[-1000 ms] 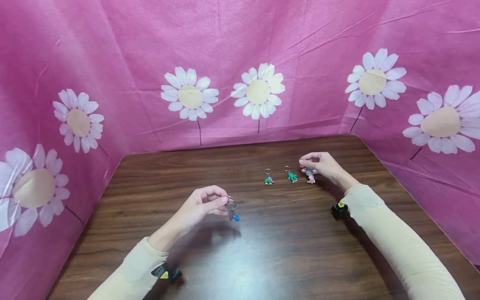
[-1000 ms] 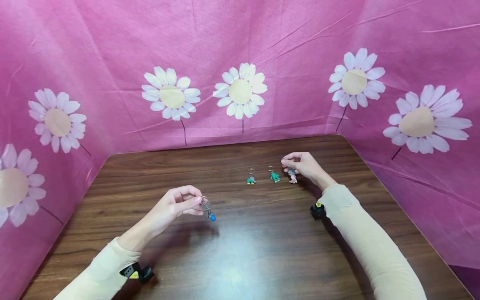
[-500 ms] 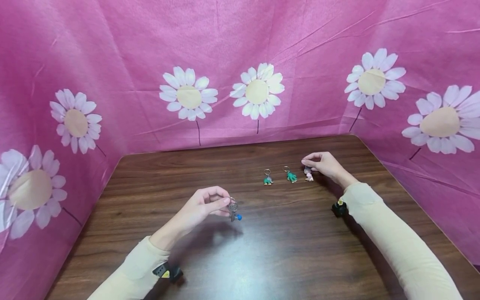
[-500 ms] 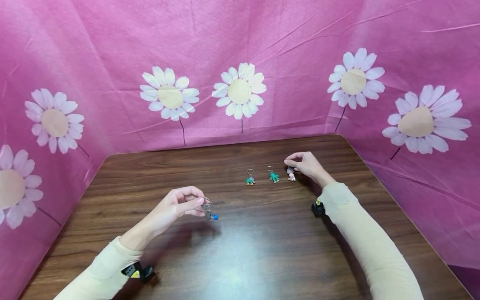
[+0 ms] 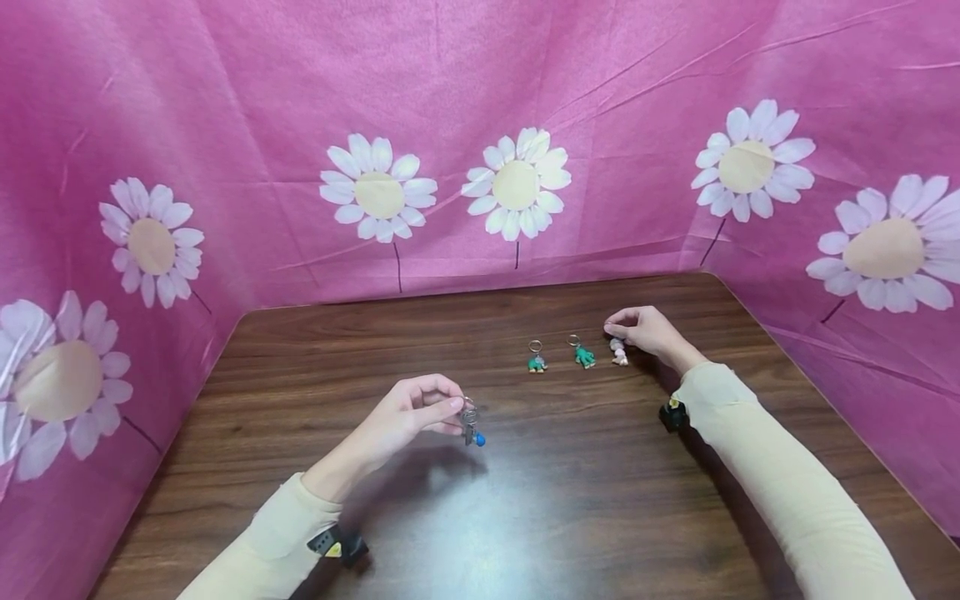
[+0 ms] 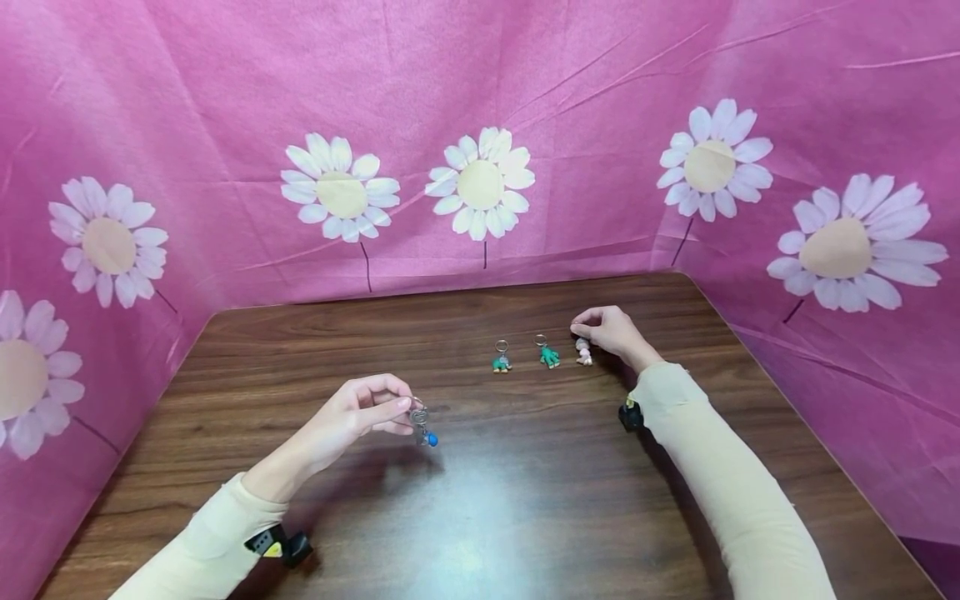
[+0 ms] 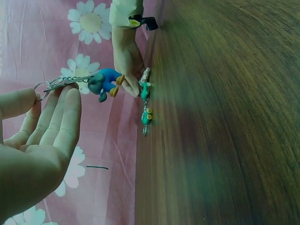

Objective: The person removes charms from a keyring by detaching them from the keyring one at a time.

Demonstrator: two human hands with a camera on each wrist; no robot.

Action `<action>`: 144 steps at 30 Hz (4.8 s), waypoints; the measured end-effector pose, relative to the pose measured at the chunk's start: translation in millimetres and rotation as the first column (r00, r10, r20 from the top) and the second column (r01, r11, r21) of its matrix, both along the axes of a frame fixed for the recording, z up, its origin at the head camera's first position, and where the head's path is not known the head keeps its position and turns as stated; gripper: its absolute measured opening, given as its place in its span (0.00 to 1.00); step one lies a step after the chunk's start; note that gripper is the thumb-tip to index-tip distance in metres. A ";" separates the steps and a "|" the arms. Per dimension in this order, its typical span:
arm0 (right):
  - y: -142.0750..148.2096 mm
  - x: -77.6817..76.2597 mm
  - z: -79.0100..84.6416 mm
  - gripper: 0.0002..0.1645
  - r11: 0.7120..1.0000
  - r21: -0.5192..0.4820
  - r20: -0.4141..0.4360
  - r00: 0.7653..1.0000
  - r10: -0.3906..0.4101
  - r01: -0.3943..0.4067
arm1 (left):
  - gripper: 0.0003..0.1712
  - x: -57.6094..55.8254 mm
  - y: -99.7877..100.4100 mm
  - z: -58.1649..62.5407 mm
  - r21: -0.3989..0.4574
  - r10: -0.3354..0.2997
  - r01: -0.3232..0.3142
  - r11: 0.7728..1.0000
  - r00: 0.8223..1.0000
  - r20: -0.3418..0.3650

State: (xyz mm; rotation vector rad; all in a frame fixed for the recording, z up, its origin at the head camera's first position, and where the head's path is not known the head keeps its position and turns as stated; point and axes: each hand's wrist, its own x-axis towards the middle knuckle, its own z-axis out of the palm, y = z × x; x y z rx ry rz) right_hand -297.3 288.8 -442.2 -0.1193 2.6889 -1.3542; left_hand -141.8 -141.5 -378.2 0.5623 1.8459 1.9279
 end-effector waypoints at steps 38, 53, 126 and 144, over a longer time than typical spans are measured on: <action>-18.8 19.8 31.6 0.20 0.996 -0.085 -0.054 0.998 0.037 -0.042 | 0.12 -1.4 9.5 15.7 -0.004 0.004 -0.004 1.000 1.000 0.006; -134.1 124.7 82.3 0.12 0.842 -0.109 -0.156 0.846 0.510 -0.528 | 0.10 -2.8 24.0 25.4 0.086 0.056 -0.054 0.995 0.998 -0.025; -161.1 146.9 93.2 0.05 0.758 -0.229 -0.192 0.792 0.580 -0.611 | 0.06 7.3 24.1 23.0 -0.024 0.099 -0.110 0.994 0.955 -0.278; -161.6 147.0 96.2 0.05 0.778 -0.294 -0.163 0.831 0.531 -0.555 | 0.10 10.8 24.5 13.4 -0.061 0.040 -0.058 0.996 0.962 -0.272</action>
